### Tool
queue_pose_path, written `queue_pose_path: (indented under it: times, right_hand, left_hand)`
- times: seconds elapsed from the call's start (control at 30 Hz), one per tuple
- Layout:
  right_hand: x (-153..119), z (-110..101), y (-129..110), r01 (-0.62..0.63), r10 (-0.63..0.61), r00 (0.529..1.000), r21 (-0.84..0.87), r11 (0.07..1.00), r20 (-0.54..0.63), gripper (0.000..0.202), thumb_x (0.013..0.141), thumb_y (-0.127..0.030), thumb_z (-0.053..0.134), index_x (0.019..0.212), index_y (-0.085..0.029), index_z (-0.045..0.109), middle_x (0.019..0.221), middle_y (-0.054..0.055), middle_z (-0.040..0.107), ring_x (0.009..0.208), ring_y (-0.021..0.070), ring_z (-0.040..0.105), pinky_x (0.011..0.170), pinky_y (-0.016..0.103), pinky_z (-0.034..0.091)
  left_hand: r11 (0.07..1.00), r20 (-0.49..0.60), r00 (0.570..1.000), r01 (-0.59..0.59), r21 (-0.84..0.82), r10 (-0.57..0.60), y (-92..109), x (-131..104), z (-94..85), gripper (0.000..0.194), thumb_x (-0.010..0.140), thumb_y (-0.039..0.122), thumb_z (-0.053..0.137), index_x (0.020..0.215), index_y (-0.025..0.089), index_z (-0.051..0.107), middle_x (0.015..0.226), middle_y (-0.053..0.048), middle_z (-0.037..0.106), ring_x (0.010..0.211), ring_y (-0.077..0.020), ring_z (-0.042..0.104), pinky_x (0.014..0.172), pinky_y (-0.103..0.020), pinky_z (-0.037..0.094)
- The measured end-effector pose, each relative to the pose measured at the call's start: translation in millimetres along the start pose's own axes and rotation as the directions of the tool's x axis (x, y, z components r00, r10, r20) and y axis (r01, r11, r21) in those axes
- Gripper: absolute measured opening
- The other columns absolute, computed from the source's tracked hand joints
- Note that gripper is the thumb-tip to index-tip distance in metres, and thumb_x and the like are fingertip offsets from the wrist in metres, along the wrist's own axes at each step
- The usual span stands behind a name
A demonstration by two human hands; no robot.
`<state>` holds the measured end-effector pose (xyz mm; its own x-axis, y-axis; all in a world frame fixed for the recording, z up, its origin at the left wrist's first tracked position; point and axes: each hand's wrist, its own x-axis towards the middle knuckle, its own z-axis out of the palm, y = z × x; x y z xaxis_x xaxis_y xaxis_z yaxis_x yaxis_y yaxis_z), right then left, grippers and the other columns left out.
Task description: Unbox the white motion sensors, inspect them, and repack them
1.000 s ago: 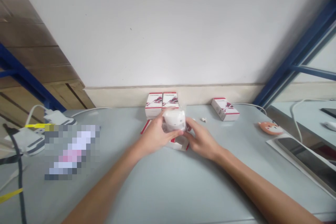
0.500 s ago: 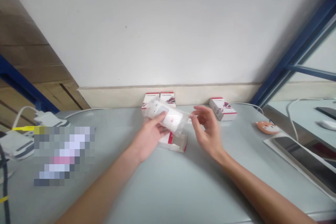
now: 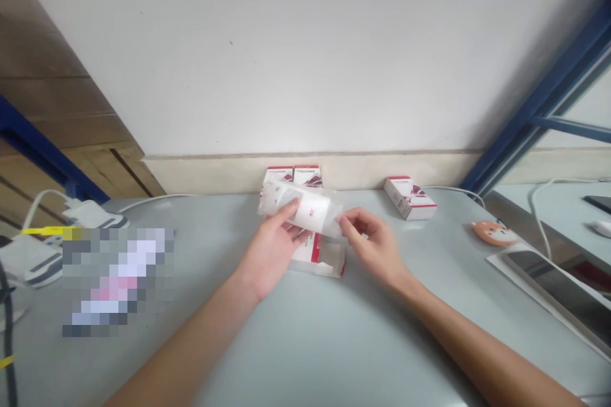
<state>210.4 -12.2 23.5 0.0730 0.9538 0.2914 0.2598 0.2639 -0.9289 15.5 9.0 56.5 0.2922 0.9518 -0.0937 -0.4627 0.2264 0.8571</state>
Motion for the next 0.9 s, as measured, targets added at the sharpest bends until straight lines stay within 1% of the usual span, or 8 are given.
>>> queue_pose_path:
  times: [0.2, 0.33, 0.4, 0.5, 0.6, 0.7, 0.8, 0.9]
  right_hand:
    - [1.6, -1.5, 3.1, -0.021, 0.025, 0.999, 0.116, 0.993, -0.035, 0.036, 0.098, -0.058, 0.062, 0.1, -0.022, 0.066, 0.083, 0.002, 0.068, 0.063, 0.0149, 0.058, 0.06, 0.03, 0.046]
    - [5.2, -5.3, 15.6, -0.043, 0.011, 0.996, 0.349, 0.936, 0.092, 0.052, 0.101, -0.063, 0.054, 0.142, -0.03, 0.047, 0.118, 0.007, 0.068, 0.08, 0.0178, 0.069, 0.067, 0.033, 0.056]
    - [5.4, -5.7, 18.0, -0.097, 0.023, 0.981, 0.386, 0.917, 0.192, 0.062, 0.101, -0.065, 0.053, 0.152, -0.034, 0.038, 0.124, 0.007, 0.066, 0.086, 0.019, 0.07, 0.074, 0.036, 0.06]
    - [2.8, -1.5, 13.3, -0.127, 0.043, 0.97, 0.348, 0.929, 0.241, 0.058, 0.097, -0.063, 0.063, 0.143, -0.03, 0.052, 0.111, 0.006, 0.07, 0.084, 0.0193, 0.07, 0.079, 0.038, 0.06]
    - [0.0, 4.3, 5.4, -0.109, 0.046, 0.98, 0.331, 0.937, 0.192, 0.047, 0.093, -0.059, 0.071, 0.124, -0.024, 0.067, 0.094, 0.005, 0.071, 0.076, 0.0189, 0.068, 0.074, 0.036, 0.059]
    - [0.5, 4.9, 1.3, -0.11, 0.069, 0.991, 0.409, 0.906, 0.115, 0.046, 0.089, -0.055, 0.077, 0.122, -0.024, 0.068, 0.088, 0.002, 0.068, 0.067, 0.0163, 0.064, 0.067, 0.034, 0.057]
    - [4.2, -1.4, -0.3, -0.153, 0.138, 0.988, 0.527, 0.836, 0.067, 0.043, 0.083, -0.049, 0.083, 0.117, -0.027, 0.068, 0.085, -0.001, 0.066, 0.063, 0.014, 0.059, 0.063, 0.032, 0.054]
    - [8.1, -9.4, -1.8, -0.251, 0.234, 0.966, 0.604, 0.757, 0.109, 0.029, 0.082, -0.04, 0.083, 0.101, -0.026, 0.068, 0.083, -0.002, 0.064, 0.062, 0.0121, 0.05, 0.059, 0.028, 0.049]
  left_hand:
    - [0.998, 0.003, 0.999, -0.052, -0.035, 0.052, 3.3, -5.2, 8.5, 0.043, 0.093, 0.037, 0.073, 0.134, 0.024, 0.068, 0.15, -0.009, 0.064, 0.145, -0.0301, 0.054, 0.119, -0.047, 0.048]
    - [0.996, -0.057, 0.995, -0.086, -0.012, 0.085, 1.7, -5.6, 8.4, 0.049, 0.093, 0.036, 0.074, 0.139, 0.028, 0.063, 0.15, -0.007, 0.064, 0.146, -0.0288, 0.053, 0.12, -0.047, 0.047]
    - [0.996, -0.051, 0.995, -0.088, 0.014, 0.088, -2.0, -6.6, 8.8, 0.049, 0.093, 0.035, 0.074, 0.14, 0.027, 0.063, 0.148, -0.008, 0.065, 0.143, -0.0287, 0.057, 0.12, -0.047, 0.048]
    - [0.995, -0.026, 0.995, -0.092, 0.029, 0.093, -10.1, -9.8, 11.7, 0.052, 0.092, 0.033, 0.076, 0.141, 0.024, 0.062, 0.144, -0.011, 0.067, 0.134, -0.0299, 0.064, 0.115, -0.047, 0.052]
    - [0.992, -0.012, 0.994, -0.112, 0.055, 0.113, -17.0, -12.9, 15.0, 0.056, 0.093, 0.034, 0.076, 0.144, 0.024, 0.059, 0.142, -0.012, 0.068, 0.126, -0.0306, 0.068, 0.107, -0.047, 0.057]
    - [0.98, 0.037, 0.985, -0.172, 0.103, 0.169, -18.8, -14.4, 16.5, 0.062, 0.094, 0.035, 0.076, 0.15, 0.027, 0.052, 0.14, -0.011, 0.069, 0.125, -0.0299, 0.068, 0.105, -0.046, 0.057]
    - [0.95, 0.094, 0.965, -0.257, 0.176, 0.244, -16.6, -14.9, 16.1, 0.092, 0.086, 0.03, 0.083, 0.161, 0.039, 0.031, 0.14, -0.006, 0.068, 0.125, -0.0279, 0.069, 0.106, -0.046, 0.057]
    - [0.911, 0.145, 0.957, -0.286, 0.297, 0.253, -16.7, -14.2, 13.6, 0.124, 0.077, 0.028, 0.091, 0.163, 0.052, 0.004, 0.144, -0.005, 0.065, 0.116, -0.0272, 0.072, 0.101, -0.047, 0.06]
